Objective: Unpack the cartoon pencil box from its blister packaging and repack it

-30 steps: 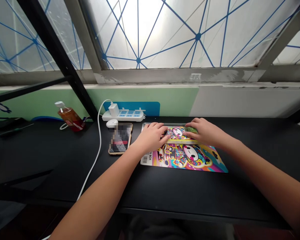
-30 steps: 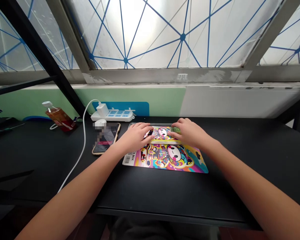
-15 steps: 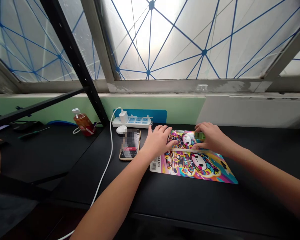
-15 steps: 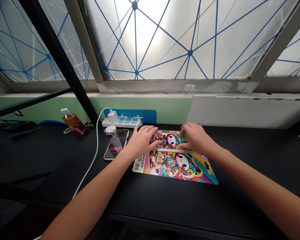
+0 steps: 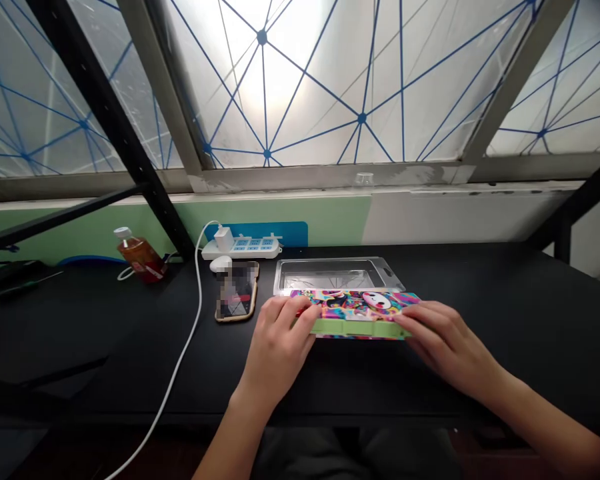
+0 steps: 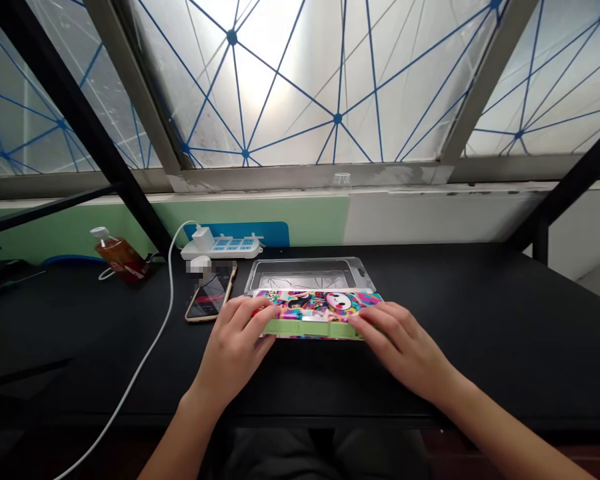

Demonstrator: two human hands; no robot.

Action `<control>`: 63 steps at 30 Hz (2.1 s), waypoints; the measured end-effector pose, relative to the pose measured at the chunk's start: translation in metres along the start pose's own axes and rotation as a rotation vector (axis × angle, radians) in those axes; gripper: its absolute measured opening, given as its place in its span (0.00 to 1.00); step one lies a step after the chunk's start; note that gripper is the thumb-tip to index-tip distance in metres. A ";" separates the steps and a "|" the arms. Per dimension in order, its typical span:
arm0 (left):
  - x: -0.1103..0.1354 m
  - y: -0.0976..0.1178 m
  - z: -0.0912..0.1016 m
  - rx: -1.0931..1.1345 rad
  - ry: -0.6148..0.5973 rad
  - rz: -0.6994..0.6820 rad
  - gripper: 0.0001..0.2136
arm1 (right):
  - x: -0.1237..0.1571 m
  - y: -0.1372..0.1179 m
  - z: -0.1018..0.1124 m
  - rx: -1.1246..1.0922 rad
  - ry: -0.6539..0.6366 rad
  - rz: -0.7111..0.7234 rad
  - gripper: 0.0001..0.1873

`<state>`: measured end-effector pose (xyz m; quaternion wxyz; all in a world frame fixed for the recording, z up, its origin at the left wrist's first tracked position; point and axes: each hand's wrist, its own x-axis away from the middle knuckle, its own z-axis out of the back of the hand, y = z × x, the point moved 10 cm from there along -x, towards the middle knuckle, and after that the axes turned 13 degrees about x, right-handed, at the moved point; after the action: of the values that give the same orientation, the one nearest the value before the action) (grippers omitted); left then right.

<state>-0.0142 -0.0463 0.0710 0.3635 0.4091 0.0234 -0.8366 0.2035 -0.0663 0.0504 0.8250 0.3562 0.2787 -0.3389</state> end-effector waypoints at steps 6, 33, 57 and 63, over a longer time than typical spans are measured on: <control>0.040 -0.043 -0.027 0.179 -0.143 0.381 0.25 | 0.015 -0.009 -0.029 -0.106 -0.199 -0.090 0.25; 0.060 -0.056 -0.040 0.344 -0.347 0.716 0.49 | 0.028 0.112 -0.080 -0.423 -0.386 -0.822 0.24; 0.050 -0.064 -0.037 0.241 -0.244 0.658 0.25 | 0.016 0.067 -0.066 -0.066 -0.544 -0.464 0.25; 0.053 -0.062 -0.041 0.289 -0.283 0.661 0.41 | -0.041 0.006 -0.070 -0.106 -0.518 -0.189 0.19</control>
<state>-0.0473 -0.0185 -0.0093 0.5520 0.3220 -0.2782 -0.7171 0.1674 0.0054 0.0402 0.8509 0.1864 0.1079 -0.4791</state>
